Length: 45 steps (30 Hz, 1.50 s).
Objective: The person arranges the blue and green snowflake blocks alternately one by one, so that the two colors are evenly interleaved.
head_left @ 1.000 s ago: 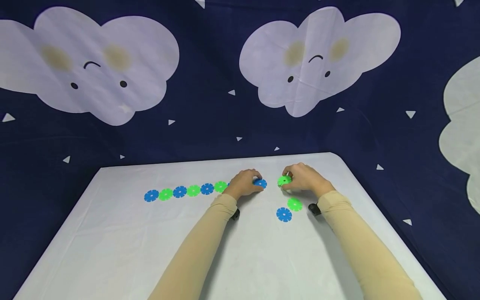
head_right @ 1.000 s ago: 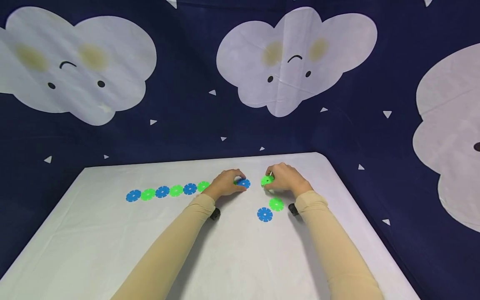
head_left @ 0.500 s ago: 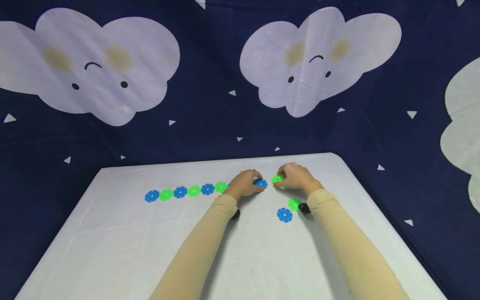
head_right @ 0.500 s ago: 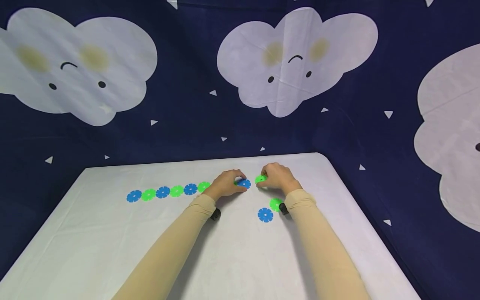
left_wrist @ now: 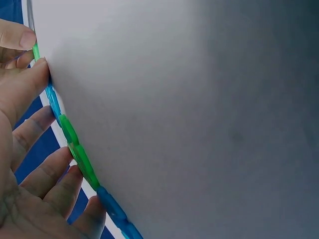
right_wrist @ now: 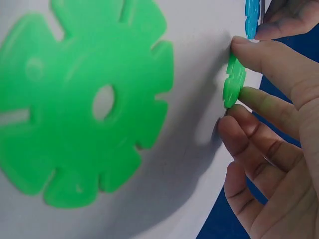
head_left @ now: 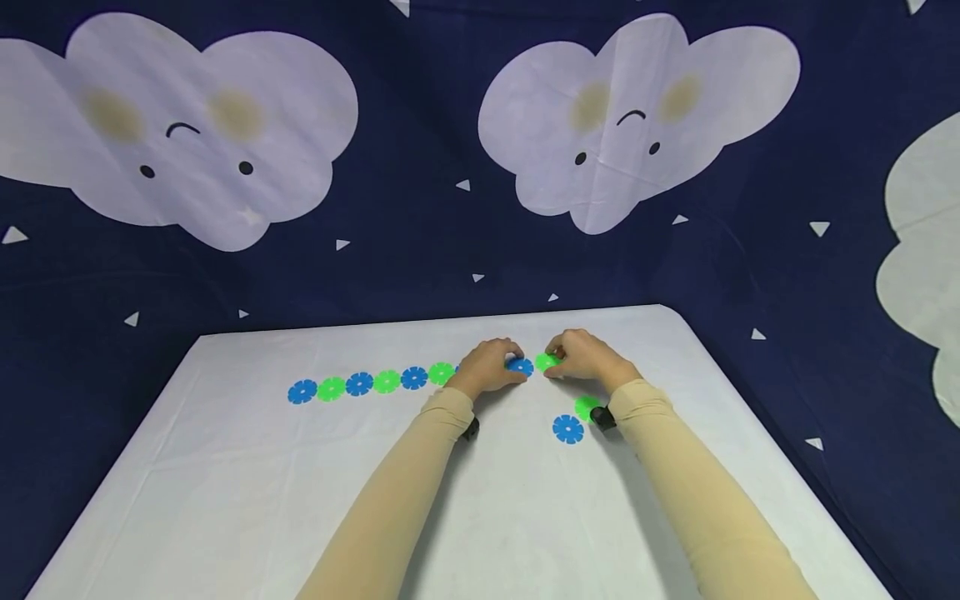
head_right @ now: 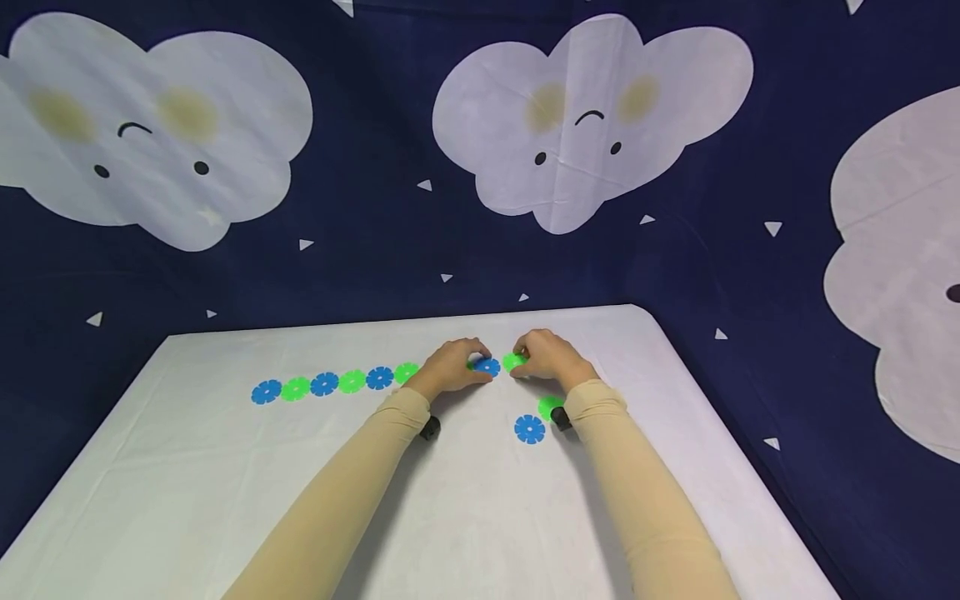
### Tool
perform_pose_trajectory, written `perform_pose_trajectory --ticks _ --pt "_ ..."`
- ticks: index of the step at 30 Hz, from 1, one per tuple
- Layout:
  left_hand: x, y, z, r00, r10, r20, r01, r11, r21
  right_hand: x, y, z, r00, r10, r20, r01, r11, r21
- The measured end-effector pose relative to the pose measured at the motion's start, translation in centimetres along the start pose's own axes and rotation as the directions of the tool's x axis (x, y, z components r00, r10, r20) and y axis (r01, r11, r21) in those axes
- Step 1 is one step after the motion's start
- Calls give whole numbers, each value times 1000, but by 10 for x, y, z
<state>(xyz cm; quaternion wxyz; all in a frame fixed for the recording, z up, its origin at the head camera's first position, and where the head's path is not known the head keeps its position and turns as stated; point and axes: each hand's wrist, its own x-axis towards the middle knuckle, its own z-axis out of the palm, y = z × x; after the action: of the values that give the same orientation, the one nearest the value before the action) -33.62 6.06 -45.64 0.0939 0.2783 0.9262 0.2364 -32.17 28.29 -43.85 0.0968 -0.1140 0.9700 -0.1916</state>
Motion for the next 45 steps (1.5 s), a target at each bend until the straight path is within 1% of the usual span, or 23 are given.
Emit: perform_pose_trajectory --ticks 6,15,20,24,30,35,39,45 --pt "0 0 0 1000 11 -3 -11 1000 -7 -3 -4 0 1000 -24 9 24 999 22" --pt "1 0 -1 1000 1 8 -1 1000 -2 -6 -6 0 1000 -20 11 20 999 47" --pt "3 1 0 1000 -8 6 7 1000 14 -13 -5 -6 1000 -10 -9 11 1000 28" --pt "5 2 1 1000 -2 14 1 1000 26 -24 -5 -12 1000 -19 -11 19 1000 11" --pt "10 5 1 1000 -3 20 3 1000 5 -49 -6 -14 997 -43 69 41 999 27" --pt "15 9 2 999 10 40 -10 1000 -19 -70 -11 -4 992 -56 112 50 997 59" --pt "19 12 4 999 25 42 -24 999 -32 -84 -17 6 990 -80 114 73 995 68" --pt "21 17 8 998 48 41 -47 998 -41 -96 -16 15 993 -75 95 66 994 86"
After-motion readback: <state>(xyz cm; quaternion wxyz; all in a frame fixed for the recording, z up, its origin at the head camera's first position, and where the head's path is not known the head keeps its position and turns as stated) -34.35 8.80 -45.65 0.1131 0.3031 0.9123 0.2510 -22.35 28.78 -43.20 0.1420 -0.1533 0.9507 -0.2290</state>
